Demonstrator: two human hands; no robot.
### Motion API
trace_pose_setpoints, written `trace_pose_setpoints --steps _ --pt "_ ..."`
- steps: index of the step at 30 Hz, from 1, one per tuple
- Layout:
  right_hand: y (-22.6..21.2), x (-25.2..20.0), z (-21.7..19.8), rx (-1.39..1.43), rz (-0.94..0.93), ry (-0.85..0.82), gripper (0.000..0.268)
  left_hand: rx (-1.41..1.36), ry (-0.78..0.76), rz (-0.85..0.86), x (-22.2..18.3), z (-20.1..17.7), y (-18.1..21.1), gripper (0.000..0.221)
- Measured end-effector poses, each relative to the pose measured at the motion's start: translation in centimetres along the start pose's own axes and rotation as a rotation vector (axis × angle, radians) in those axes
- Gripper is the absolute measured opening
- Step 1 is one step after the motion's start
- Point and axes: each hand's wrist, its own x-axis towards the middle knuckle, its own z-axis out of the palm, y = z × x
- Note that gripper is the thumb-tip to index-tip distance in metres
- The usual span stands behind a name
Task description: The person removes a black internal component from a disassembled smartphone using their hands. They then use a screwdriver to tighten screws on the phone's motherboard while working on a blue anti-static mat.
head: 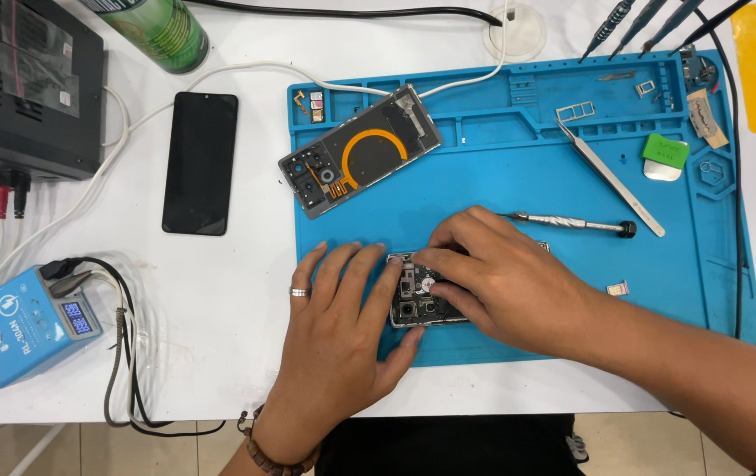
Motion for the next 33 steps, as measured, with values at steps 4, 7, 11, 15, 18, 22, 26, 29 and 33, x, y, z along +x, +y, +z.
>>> trace_pose_setpoints --steps 4,7,11,15,18,22,26,29,33 --pt "-0.2 0.04 -0.07 0.003 -0.003 0.004 0.031 -0.008 0.003 -0.005 0.08 0.03 -0.08 0.051" --pt "-0.19 0.04 0.02 -0.009 0.01 0.0 0.03 -0.034 -0.02 -0.007 0.03 0.26 -0.17 0.052" --pt "-0.29 0.05 0.04 -0.014 0.004 0.008 0.032 -0.016 -0.013 0.002 0.1 0.37 -0.28 0.052" --pt "-0.41 0.12 0.02 -0.026 0.004 0.004 0.032 -0.009 0.0 0.01 0.08 0.5 -0.39 0.051" --pt "-0.55 0.15 -0.01 -0.037 0.011 -0.01 0.031 -0.006 0.016 0.024 0.15 0.5 -0.45 0.05" --pt "-0.69 0.2 -0.04 -0.054 0.005 0.003 0.031 -0.019 0.013 0.023 0.12 0.51 -0.44 0.05" --pt "-0.64 0.06 -0.04 -0.051 0.042 -0.014 0.032 -0.006 0.022 0.026 0.07 0.54 -0.5 0.051" --pt "-0.26 -0.1 0.01 -0.044 0.06 -0.023 0.033 -0.008 0.024 0.025 0.1 0.5 -0.54 0.051" --pt "-0.07 0.08 -0.89 0.057 0.035 -0.019 0.029 -0.009 0.013 0.019 0.06 0.46 -0.56 0.05"
